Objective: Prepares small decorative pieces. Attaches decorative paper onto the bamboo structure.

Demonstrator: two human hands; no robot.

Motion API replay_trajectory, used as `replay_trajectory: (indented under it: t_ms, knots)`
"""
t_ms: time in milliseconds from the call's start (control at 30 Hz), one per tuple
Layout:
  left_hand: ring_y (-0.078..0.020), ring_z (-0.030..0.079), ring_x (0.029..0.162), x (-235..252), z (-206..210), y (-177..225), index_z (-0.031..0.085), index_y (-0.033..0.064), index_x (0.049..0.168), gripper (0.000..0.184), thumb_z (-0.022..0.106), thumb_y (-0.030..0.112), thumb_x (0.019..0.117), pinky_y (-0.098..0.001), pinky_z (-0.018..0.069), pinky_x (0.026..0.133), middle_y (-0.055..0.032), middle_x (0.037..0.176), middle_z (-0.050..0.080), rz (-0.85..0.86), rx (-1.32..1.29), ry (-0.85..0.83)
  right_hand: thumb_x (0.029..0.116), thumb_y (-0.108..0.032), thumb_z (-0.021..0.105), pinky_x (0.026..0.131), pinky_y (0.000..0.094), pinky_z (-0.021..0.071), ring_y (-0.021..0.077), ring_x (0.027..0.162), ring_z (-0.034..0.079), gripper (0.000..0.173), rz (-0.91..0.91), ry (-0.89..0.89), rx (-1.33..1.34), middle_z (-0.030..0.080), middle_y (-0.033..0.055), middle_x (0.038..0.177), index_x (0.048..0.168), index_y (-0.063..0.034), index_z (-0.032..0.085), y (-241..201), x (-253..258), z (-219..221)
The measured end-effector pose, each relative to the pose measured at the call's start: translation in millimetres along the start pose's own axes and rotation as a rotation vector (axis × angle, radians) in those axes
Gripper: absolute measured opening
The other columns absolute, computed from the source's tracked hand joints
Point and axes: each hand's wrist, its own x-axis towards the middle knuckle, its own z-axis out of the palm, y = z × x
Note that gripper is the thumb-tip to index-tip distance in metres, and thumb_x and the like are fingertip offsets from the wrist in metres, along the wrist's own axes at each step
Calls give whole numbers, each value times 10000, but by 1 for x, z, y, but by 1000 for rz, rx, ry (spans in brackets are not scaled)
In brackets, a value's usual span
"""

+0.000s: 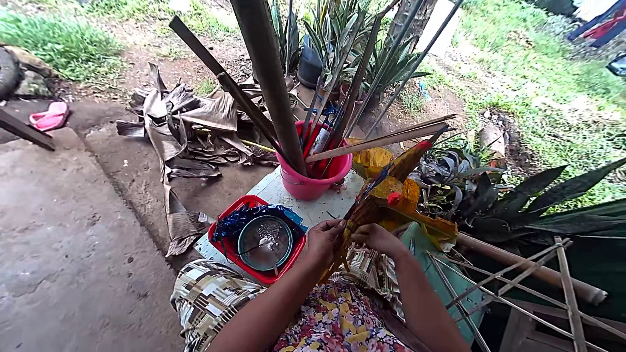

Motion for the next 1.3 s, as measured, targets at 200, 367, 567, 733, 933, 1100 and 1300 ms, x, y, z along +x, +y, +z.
replay_trajectory:
  t_ms: [200,367,567,733,933,1100,1300]
  knots:
    - [-104,675,729,-3,5,-9,727,-41,970,81,738,2,901,-260,568,697,-82,820,721,158,6,-18,977,-255,664,684,204,542,40,727,632,203,-541,631,-273,721,10,894,1029,-102,786,-58,-99,15]
    - [-103,701,796,-8,2,-11,718,-52,949,73,706,-63,878,-276,593,783,-72,847,734,384,19,-87,1002,-131,607,921,338,578,200,1012,710,209,-766,632,-589,746,73,1068,1110,-87,779,-85,-74,29]
    - [-84,707,821,-7,-4,-11,732,-37,936,78,705,-52,864,-253,603,786,-69,910,737,556,151,-140,973,-116,638,897,367,578,231,975,702,157,-758,531,-677,736,83,996,999,-73,787,-90,-64,30]
    - [-75,701,828,-7,-6,-9,732,-36,956,79,705,-33,883,-250,597,806,-60,924,735,587,171,-236,994,-148,617,868,341,582,173,926,695,172,-754,432,-598,719,76,990,1004,-60,765,-99,-65,13]
    - [-106,699,910,3,-17,-5,722,-26,991,84,702,-3,913,-310,589,882,-55,975,726,736,254,-497,1021,-162,623,861,382,566,200,896,673,282,-478,198,-536,684,136,1123,1265,-39,692,-127,-74,-11]
    - [-79,691,895,7,-20,0,713,-8,990,78,707,-4,912,-298,586,869,-12,964,717,715,216,-581,997,-119,644,864,365,562,185,903,681,148,-508,247,-599,700,107,969,1000,-31,763,-130,-78,-8]
    - [-74,678,869,9,-20,8,685,60,977,67,676,9,934,-304,565,835,23,931,719,422,19,-629,983,-91,635,875,355,585,209,960,697,145,-756,424,-639,703,140,1077,939,16,723,-112,-73,-2]
